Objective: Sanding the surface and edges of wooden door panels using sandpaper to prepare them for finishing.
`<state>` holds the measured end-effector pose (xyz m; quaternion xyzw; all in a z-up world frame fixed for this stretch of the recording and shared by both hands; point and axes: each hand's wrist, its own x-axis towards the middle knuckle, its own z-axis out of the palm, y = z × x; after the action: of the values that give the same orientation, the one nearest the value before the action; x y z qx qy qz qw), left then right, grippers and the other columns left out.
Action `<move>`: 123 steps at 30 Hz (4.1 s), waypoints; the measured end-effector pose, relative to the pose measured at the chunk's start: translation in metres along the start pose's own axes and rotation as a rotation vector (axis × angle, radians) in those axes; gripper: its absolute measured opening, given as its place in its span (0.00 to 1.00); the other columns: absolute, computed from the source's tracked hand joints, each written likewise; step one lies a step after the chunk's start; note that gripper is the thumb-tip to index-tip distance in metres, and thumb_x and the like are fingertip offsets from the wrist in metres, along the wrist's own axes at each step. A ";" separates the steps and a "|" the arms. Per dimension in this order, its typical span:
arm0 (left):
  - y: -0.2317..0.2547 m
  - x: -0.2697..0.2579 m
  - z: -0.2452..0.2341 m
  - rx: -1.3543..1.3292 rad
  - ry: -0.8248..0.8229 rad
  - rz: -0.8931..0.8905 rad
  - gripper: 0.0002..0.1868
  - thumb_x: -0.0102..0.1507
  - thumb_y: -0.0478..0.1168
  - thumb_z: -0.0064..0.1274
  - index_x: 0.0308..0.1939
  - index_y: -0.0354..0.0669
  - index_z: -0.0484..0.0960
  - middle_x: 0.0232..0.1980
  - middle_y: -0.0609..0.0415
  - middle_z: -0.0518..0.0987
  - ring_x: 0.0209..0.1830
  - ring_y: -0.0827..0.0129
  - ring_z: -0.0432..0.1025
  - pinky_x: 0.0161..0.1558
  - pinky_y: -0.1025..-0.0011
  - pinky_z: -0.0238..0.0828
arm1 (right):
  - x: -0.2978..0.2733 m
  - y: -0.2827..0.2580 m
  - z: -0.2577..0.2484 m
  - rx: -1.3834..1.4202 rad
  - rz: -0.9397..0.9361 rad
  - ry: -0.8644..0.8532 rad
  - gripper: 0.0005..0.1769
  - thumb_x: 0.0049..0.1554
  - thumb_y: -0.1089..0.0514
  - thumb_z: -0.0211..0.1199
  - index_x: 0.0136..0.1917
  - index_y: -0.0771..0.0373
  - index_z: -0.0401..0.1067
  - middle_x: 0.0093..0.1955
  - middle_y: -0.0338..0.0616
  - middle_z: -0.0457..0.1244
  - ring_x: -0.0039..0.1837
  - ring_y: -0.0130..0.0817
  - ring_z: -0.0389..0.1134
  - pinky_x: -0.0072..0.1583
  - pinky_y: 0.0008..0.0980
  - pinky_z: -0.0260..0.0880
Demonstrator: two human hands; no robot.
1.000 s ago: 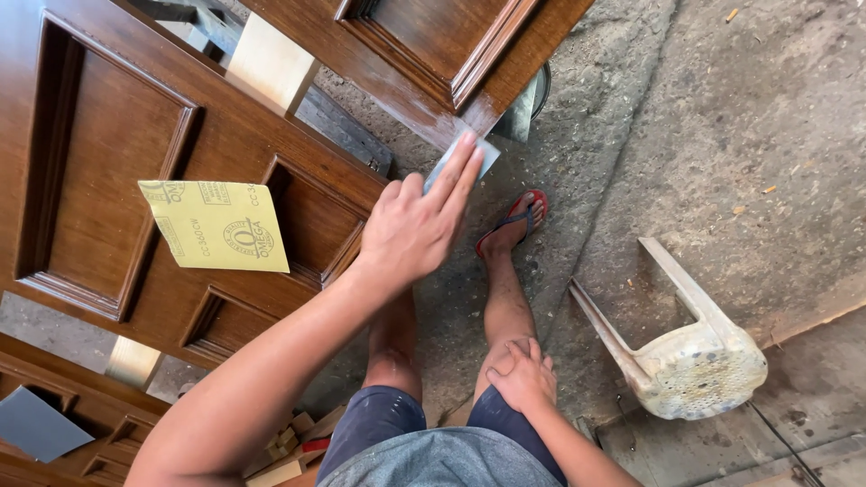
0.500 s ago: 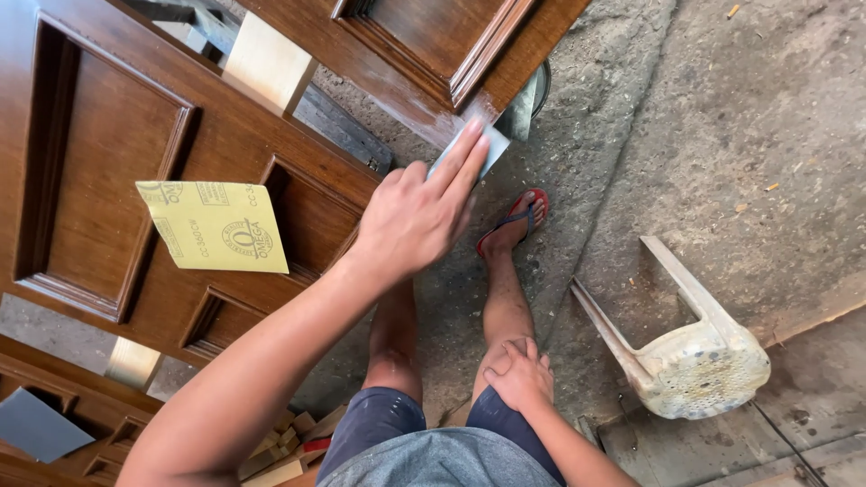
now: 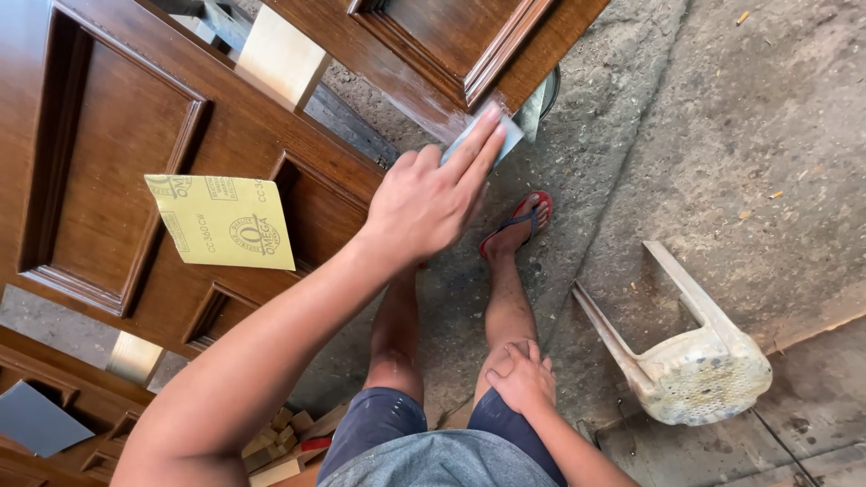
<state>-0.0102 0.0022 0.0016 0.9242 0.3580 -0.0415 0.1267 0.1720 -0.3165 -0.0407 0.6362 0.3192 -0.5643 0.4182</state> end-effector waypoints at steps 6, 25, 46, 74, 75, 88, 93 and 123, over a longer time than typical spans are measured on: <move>-0.001 -0.011 -0.003 0.006 -0.014 0.002 0.31 0.77 0.52 0.32 0.82 0.41 0.57 0.84 0.49 0.53 0.27 0.67 0.60 0.31 0.67 0.60 | 0.002 -0.001 0.001 -0.004 0.002 -0.012 0.44 0.50 0.30 0.54 0.78 0.38 0.56 0.84 0.31 0.40 0.75 0.50 0.53 0.71 0.46 0.62; -0.002 -0.008 -0.003 -0.081 0.008 -0.046 0.33 0.76 0.54 0.41 0.80 0.42 0.60 0.84 0.50 0.55 0.26 0.68 0.63 0.29 0.69 0.65 | 0.005 -0.001 0.005 0.012 -0.015 -0.008 0.43 0.50 0.29 0.56 0.77 0.38 0.58 0.84 0.33 0.41 0.74 0.50 0.55 0.70 0.46 0.64; 0.067 -0.067 -0.016 -0.528 -0.084 0.054 0.25 0.56 0.50 0.50 0.52 0.43 0.81 0.52 0.53 0.80 0.21 0.59 0.73 0.28 0.65 0.73 | -0.049 -0.009 -0.145 0.518 -0.864 0.623 0.51 0.41 0.56 0.79 0.74 0.62 0.60 0.68 0.55 0.64 0.69 0.55 0.66 0.70 0.57 0.63; 0.028 -0.007 -0.017 -0.090 -0.148 -0.361 0.49 0.68 0.78 0.48 0.84 0.68 0.45 0.28 0.56 0.76 0.12 0.61 0.70 0.13 0.61 0.64 | -0.060 -0.039 -0.300 -0.028 -1.312 0.944 0.22 0.59 0.61 0.72 0.58 0.70 0.63 0.58 0.62 0.59 0.57 0.55 0.64 0.60 0.46 0.68; 0.026 -0.008 -0.016 -0.075 -0.161 -0.386 0.46 0.69 0.70 0.50 0.84 0.69 0.45 0.27 0.57 0.77 0.13 0.60 0.72 0.14 0.61 0.66 | -0.060 -0.045 -0.300 -0.120 -1.334 0.997 0.25 0.62 0.59 0.71 0.66 0.69 0.63 0.59 0.62 0.60 0.58 0.55 0.66 0.60 0.48 0.70; 0.185 -0.207 0.071 -0.535 -0.588 -0.679 0.50 0.62 0.72 0.53 0.77 0.49 0.59 0.58 0.47 0.72 0.53 0.49 0.70 0.52 0.49 0.70 | -0.059 -0.091 -0.306 -0.582 -1.191 1.232 0.32 0.66 0.45 0.69 0.78 0.54 0.64 0.55 0.50 0.59 0.47 0.45 0.65 0.43 0.42 0.70; 0.210 -0.247 0.107 -0.678 -1.132 -1.061 0.57 0.58 0.82 0.42 0.82 0.77 0.32 0.86 0.47 0.35 0.82 0.37 0.40 0.69 0.28 0.47 | -0.065 -0.094 -0.302 -0.542 -1.106 1.212 0.31 0.66 0.41 0.65 0.77 0.51 0.66 0.52 0.47 0.58 0.37 0.44 0.63 0.36 0.43 0.68; 0.233 -0.210 0.172 -0.705 -1.260 -1.129 0.59 0.61 0.67 0.56 0.83 0.58 0.35 0.86 0.52 0.36 0.83 0.42 0.38 0.73 0.37 0.48 | -0.070 -0.085 -0.299 -0.566 -1.108 1.248 0.29 0.65 0.41 0.65 0.75 0.51 0.68 0.49 0.44 0.59 0.44 0.41 0.61 0.44 0.40 0.61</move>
<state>-0.0067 -0.3455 -0.0819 0.3264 0.6130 -0.4820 0.5342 0.2209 -0.0066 0.0175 0.4547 0.8800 -0.1351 -0.0243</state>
